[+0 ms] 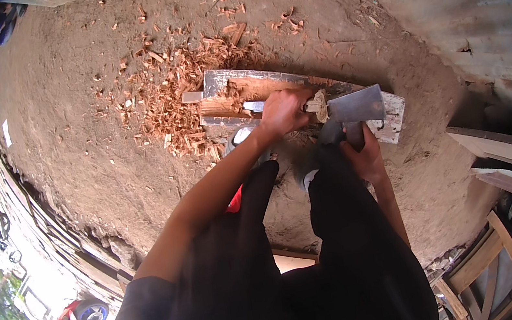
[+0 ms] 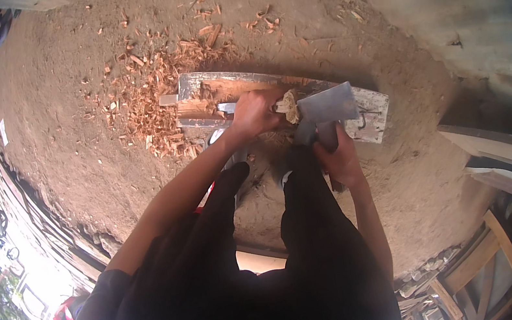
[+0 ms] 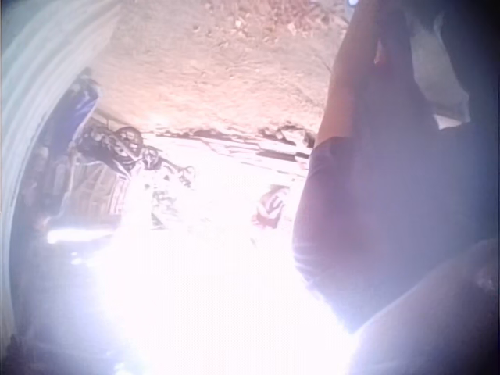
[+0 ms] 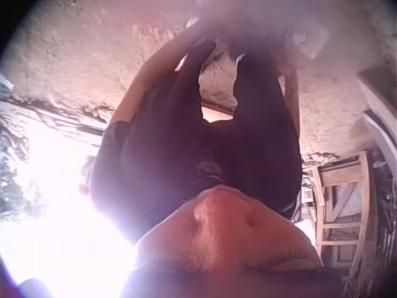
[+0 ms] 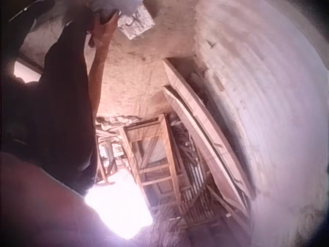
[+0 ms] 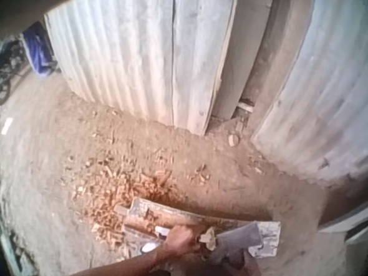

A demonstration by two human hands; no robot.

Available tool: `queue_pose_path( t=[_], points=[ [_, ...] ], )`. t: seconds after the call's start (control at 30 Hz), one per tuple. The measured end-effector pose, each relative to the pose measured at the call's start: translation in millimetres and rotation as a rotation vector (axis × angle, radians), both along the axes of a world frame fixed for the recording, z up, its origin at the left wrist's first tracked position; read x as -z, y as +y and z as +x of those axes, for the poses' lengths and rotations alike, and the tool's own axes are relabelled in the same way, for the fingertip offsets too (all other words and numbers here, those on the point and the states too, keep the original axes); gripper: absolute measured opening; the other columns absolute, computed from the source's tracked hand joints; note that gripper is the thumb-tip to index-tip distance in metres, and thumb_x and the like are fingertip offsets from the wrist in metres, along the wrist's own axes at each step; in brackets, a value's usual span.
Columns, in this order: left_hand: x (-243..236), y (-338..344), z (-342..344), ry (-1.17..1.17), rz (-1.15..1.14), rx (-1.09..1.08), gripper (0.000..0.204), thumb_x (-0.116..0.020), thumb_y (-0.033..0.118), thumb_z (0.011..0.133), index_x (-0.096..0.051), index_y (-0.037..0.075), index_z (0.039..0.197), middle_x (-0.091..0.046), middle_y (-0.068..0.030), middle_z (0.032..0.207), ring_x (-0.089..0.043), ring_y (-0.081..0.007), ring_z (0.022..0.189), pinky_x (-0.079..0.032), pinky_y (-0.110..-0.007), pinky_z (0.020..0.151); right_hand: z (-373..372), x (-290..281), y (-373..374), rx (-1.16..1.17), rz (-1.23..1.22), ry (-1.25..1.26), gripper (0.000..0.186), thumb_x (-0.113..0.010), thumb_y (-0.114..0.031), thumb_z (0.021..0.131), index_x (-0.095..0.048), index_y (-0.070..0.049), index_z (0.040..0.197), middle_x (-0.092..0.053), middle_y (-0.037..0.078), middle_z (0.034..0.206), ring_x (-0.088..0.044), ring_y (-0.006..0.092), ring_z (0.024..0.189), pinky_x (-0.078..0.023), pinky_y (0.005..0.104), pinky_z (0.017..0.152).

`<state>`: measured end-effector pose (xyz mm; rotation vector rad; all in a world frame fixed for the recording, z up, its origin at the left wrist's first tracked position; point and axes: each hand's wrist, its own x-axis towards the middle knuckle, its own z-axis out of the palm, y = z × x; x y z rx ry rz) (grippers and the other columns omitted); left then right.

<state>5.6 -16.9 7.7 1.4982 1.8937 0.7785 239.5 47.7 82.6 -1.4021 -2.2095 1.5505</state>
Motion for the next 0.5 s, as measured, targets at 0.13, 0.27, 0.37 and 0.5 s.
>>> queue_pose_path(
  t=[0.13, 0.27, 0.37, 0.5],
  points=[
    [-9.3, 15.0, -4.1, -0.021, -0.15, 0.02, 0.038, -0.077, 0.028, 0.069, -0.07, 0.011, 0.102, -0.072, -0.0171, 0.087, -0.07, -0.038, 0.084, -0.056, -0.048, 0.075, 13.8, 18.8, -8.7, 0.03, 0.194, 0.009, 0.039, -0.068, -0.01, 0.089, -0.053, -0.001, 0.124, -0.067, 0.014, 0.099, -0.068, 0.024, 0.085, -0.054, 0.0387, 0.075],
    [-5.6, 12.4, -11.4, -0.058, -0.13, 0.02, 0.036, -0.081, 0.03, 0.064, -0.071, 0.011, 0.093, -0.072, -0.0168, 0.084, -0.069, -0.0392, 0.082, -0.055, -0.049, 0.073, -11.7, -11.8, 8.2, 0.067, -0.161, -0.093, 0.038, -0.067, -0.009, 0.088, -0.053, -0.001, 0.123, -0.066, 0.012, 0.099, -0.067, 0.023, 0.085, -0.053, 0.0364, 0.074],
    [-14.1, 9.9, -13.8, -0.054, -0.173, 0.059, 0.036, -0.08, 0.031, 0.068, -0.071, 0.011, 0.097, -0.072, -0.019, 0.087, -0.07, -0.0395, 0.086, -0.055, -0.05, 0.078, -13.6, -17.6, 6.0, 0.245, -0.352, -0.123, 0.039, -0.067, -0.009, 0.088, -0.053, -0.001, 0.124, -0.066, 0.012, 0.1, -0.067, 0.0227, 0.086, -0.053, 0.0356, 0.076],
    [-12.3, 17.5, -10.5, -0.09, -0.146, 0.117, 0.036, -0.08, 0.032, 0.069, -0.071, 0.012, 0.097, -0.073, -0.0181, 0.088, -0.07, -0.0388, 0.088, -0.056, -0.05, 0.078, 0.4, 23.7, -8.0, 0.034, 0.277, 0.025, 0.038, -0.067, -0.009, 0.088, -0.054, -0.001, 0.123, -0.066, 0.01, 0.095, -0.066, 0.019, 0.075, -0.053, 0.0328, 0.067]
  ],
)
